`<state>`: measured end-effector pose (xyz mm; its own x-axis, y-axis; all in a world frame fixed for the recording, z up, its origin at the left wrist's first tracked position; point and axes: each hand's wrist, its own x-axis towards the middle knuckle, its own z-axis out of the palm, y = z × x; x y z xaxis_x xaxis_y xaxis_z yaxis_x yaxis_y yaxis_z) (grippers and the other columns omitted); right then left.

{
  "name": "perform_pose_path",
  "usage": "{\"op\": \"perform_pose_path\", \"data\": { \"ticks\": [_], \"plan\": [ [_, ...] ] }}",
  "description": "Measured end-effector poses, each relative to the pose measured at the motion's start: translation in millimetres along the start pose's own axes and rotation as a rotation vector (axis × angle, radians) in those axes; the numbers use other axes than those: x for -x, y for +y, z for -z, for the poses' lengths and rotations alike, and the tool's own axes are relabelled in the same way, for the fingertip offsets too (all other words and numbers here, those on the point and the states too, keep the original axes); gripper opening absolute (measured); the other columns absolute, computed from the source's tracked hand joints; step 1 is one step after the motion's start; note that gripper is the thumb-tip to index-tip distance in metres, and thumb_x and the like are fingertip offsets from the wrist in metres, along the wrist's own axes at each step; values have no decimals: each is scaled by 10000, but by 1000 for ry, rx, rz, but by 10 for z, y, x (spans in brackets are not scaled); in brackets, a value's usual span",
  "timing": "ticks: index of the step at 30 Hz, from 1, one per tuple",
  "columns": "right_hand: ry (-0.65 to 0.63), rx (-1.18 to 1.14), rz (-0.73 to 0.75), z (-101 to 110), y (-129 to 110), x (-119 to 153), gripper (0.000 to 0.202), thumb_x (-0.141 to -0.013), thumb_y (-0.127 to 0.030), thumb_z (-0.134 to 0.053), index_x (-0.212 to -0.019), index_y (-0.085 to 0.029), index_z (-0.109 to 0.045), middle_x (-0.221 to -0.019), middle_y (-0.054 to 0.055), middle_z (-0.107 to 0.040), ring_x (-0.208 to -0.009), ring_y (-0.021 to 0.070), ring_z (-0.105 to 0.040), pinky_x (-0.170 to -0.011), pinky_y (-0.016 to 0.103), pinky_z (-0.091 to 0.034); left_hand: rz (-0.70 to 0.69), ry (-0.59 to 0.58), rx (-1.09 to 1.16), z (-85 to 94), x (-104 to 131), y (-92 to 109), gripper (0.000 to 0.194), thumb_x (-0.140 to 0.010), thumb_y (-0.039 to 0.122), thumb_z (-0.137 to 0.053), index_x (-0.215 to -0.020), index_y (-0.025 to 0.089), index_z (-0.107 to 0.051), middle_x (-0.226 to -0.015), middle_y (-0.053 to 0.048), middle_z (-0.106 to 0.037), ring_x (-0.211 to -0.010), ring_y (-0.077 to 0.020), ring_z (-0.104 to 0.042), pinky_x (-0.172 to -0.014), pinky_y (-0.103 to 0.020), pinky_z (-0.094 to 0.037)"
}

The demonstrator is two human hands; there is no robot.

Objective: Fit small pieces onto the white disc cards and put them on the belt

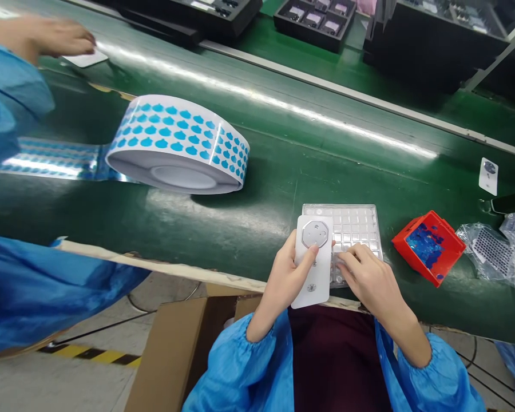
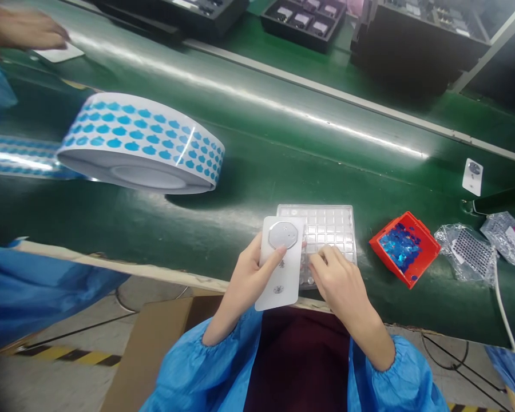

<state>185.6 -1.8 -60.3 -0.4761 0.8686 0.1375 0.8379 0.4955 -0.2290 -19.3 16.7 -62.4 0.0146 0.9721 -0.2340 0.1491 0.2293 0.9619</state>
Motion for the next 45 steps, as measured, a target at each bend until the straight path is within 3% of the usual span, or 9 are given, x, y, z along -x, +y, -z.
{"op": "perform_pose_path", "data": {
  "ticks": [6,11,15,19,22,25,33,39,45],
  "plan": [
    [-47,45,-17,4,17,-14,83,-1077,-164,-576,-1028,-215,-620,-925,28,-632,-807,191,-647,-559,304,-403,-15,1,4,-3,-5,-18,261,-985,405,-585,-1104,184,-655,-963,-46,-734,-849,-229,-692,-694,-282,-526],
    [-141,-110,-65,14,46,-51,109,-1053,-156,-572,-980,-229,-609,-888,19,-661,-772,190,-644,-587,293,-405,-33,2,-5,-10,-6,-13,259,-988,391,-581,-1126,186,-658,-1023,-48,-750,-906,-231,-704,-759,-286,-538],
    [2,-504,-222,70,66,-35,142,-1033,-197,-561,-922,-230,-644,-809,0,-671,-688,167,-641,-616,275,-478,10,-13,12,-12,25,15,308,-1001,423,-592,-1180,180,-655,-1035,-57,-757,-914,-240,-717,-752,-285,-546],
    [138,-973,-465,134,61,-12,122,-973,-342,-723,-941,-224,-727,-900,41,-760,-768,208,-750,-638,284,-608,33,-23,30,-32,81,69,355,-1009,466,-600,-1223,188,-662,-1091,-79,-768,-957,-262,-730,-753,-297,-559],
    [166,-1208,-540,140,41,-30,193,-930,-381,-813,-999,-219,-735,-954,67,-791,-866,246,-802,-753,323,-668,3,-31,21,-64,121,110,318,-1007,430,-596,-1207,193,-667,-1091,-75,-774,-962,-257,-729,-793,-307,-559],
    [198,-1335,-577,136,19,-72,256,-901,-399,-861,-995,-225,-699,-918,50,-777,-847,230,-797,-750,311,-673,-9,-52,4,-96,142,132,290,-1011,407,-586,-1190,193,-666,-1039,-58,-771,-929,-240,-724,-809,-304,-550],
    [208,-1344,-568,184,1,-154,279,-886,-485,-819,-918,-212,-773,-808,24,-652,-701,175,-626,-502,251,-603,-37,-67,-29,-156,150,123,306,-1010,383,-568,-1223,184,-659,-1070,-53,-773,-924,-228,-717,-819,-299,-537],
    [179,-1305,-614,172,-23,-186,333,-886,-451,-829,-1105,-217,-742,-922,44,-709,-783,190,-674,-558,256,-610,-27,-79,-41,-205,186,114,290,-1034,402,-552,-1194,182,-651,-1010,-48,-773,-868,-226,-718,-743,-287,-532],
    [218,-1182,-632,196,-47,-242,339,-865,-446,-836,-1070,-223,-683,-924,47,-759,-828,204,-736,-629,271,-600,-65,-78,-87,-233,226,135,268,-1057,391,-527,-1198,192,-640,-908,-31,-768,-808,-226,-733,-709,-281,-525]
  ]
}}
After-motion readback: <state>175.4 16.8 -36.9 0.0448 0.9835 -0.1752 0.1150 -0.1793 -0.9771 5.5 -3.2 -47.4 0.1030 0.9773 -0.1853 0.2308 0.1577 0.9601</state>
